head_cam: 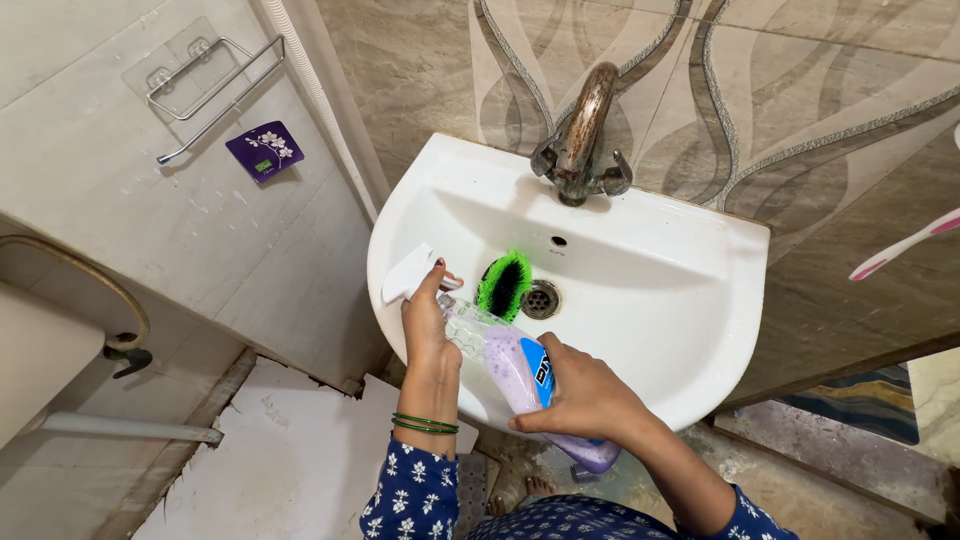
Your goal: The person sprays cleaner from a bottle into a bathroom sink and scrubs the basin and drain with a brush. They also move a soap bottle and an orange cap between the sink and a shelf.
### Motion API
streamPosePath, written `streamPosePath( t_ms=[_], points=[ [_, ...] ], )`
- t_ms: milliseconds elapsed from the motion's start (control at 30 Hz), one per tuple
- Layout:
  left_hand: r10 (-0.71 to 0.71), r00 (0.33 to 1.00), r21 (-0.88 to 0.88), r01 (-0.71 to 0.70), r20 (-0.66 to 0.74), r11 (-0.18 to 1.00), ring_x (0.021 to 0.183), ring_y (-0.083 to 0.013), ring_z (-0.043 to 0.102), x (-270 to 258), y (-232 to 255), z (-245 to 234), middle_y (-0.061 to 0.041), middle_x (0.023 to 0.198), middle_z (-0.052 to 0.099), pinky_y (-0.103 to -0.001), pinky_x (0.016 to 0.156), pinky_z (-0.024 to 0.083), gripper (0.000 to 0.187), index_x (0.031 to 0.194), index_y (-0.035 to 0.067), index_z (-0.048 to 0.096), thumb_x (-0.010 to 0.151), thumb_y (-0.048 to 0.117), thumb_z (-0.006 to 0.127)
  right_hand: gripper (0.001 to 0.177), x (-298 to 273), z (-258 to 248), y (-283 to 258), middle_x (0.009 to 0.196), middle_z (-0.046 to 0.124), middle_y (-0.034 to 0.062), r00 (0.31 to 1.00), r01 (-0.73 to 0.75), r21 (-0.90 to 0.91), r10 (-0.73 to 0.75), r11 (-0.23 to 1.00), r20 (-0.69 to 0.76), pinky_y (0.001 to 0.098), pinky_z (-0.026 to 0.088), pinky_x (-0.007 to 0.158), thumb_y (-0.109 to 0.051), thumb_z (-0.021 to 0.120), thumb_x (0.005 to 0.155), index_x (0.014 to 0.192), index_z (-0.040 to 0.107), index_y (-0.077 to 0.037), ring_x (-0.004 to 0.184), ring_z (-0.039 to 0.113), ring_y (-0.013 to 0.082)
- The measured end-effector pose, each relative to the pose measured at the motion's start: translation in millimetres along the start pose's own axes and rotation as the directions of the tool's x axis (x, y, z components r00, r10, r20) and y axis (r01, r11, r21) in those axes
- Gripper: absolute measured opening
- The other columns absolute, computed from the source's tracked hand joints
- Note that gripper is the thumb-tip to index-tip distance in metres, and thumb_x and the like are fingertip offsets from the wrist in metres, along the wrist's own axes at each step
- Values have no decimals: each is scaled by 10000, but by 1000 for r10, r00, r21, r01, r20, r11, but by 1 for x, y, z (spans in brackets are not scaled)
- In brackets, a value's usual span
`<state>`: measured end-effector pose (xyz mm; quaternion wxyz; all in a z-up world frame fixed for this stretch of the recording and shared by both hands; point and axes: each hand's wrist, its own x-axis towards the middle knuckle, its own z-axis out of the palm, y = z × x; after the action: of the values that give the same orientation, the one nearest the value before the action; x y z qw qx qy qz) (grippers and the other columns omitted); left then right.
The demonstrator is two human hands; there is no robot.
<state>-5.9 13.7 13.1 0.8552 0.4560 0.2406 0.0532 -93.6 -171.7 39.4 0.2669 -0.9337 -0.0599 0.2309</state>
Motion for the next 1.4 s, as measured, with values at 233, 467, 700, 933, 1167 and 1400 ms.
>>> streamPosePath(
  t_ms=[233,467,700,933,1167,1400],
  points=[
    [-5,998,60,9,-69,998,832,-90,602,-6,3,0,-3,821,680,-283,746,435,86,848,143,686,885,216,660,1158,3,-7,0,1057,712,259,994,-63,-10,64,998,88,410,583,854,-537,826,497,1423,397,9,982,744,356],
    [-7,996,-37,3,-94,999,784,-164,594,0,-5,-4,-27,810,631,-340,733,489,192,814,98,616,935,223,696,1168,10,-11,4,1134,686,267,998,10,-36,-8,999,54,401,562,914,-533,863,498,1426,407,9,1048,706,367],
    [15,994,-79,-23,-105,997,785,-164,580,2,-6,-4,-37,788,621,-352,744,478,265,772,101,606,951,281,683,1151,20,-12,12,1194,658,272,987,159,-30,-158,987,33,402,538,957,-538,896,507,1394,433,32,1089,687,381],
    [63,996,-38,-65,-62,997,781,-139,590,4,0,6,-31,786,638,-318,756,484,301,759,102,594,959,309,683,1188,35,-7,29,1226,649,287,988,143,-2,-143,990,65,399,527,978,-547,888,533,1444,389,31,1124,671,385],
    [53,999,88,-53,5,995,753,-93,563,8,1,23,1,821,672,-301,721,427,265,755,121,650,926,322,676,1293,24,-16,22,1201,651,297,998,49,35,-50,998,42,379,551,951,-539,892,516,1507,285,28,1096,694,374],
    [-34,989,-27,38,141,999,667,-142,577,1,-7,56,-25,728,617,-322,616,483,310,740,99,619,926,333,700,1170,-3,-49,17,986,732,228,991,-132,51,131,990,22,414,566,822,-544,891,512,1471,415,-71,932,735,350]
  ],
)
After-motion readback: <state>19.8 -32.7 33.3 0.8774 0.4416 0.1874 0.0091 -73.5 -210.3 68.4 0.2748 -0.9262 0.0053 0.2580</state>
